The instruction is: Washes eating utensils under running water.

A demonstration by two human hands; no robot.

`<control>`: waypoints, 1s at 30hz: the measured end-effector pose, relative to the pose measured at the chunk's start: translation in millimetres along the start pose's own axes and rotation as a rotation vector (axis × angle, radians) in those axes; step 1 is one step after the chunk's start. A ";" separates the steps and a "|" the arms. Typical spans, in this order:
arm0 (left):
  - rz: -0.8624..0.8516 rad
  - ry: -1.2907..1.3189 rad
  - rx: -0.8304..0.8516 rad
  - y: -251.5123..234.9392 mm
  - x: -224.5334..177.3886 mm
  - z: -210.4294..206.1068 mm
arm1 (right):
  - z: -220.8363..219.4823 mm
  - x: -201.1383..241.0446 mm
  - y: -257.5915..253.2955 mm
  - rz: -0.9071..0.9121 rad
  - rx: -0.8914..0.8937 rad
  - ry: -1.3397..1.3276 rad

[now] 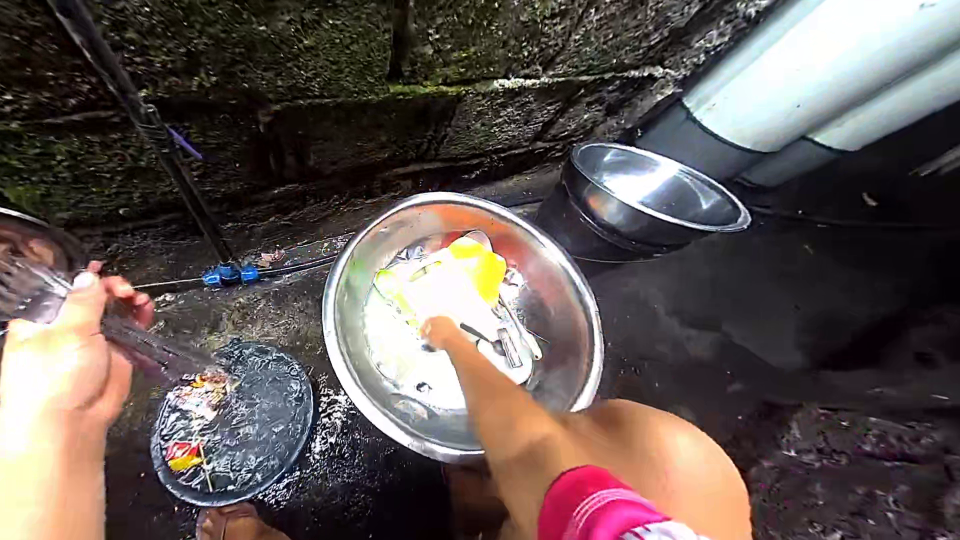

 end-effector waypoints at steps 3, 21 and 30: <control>-0.041 -0.014 -0.062 0.4 5.7 -3.2 | -107.7 -44.4 -6.8 -0.105 0.084 -0.083; 0.037 -0.082 -0.031 -26.8 39.0 18.2 | -119.2 -38.0 -73.0 -0.225 -0.209 -0.098; 0.092 -0.172 -0.057 -8.9 34.9 11.2 | -98.4 -79.2 -63.5 -0.300 -0.338 -0.064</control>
Point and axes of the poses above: each hand's wrist, its own y-axis away from the middle knuckle, its own z-axis out of the back of the hand, x = y × z, the point moved 5 cm from there along -y, towards the middle knuckle, and after that the axes turned 10 degrees about y, right-handed, at the moved point
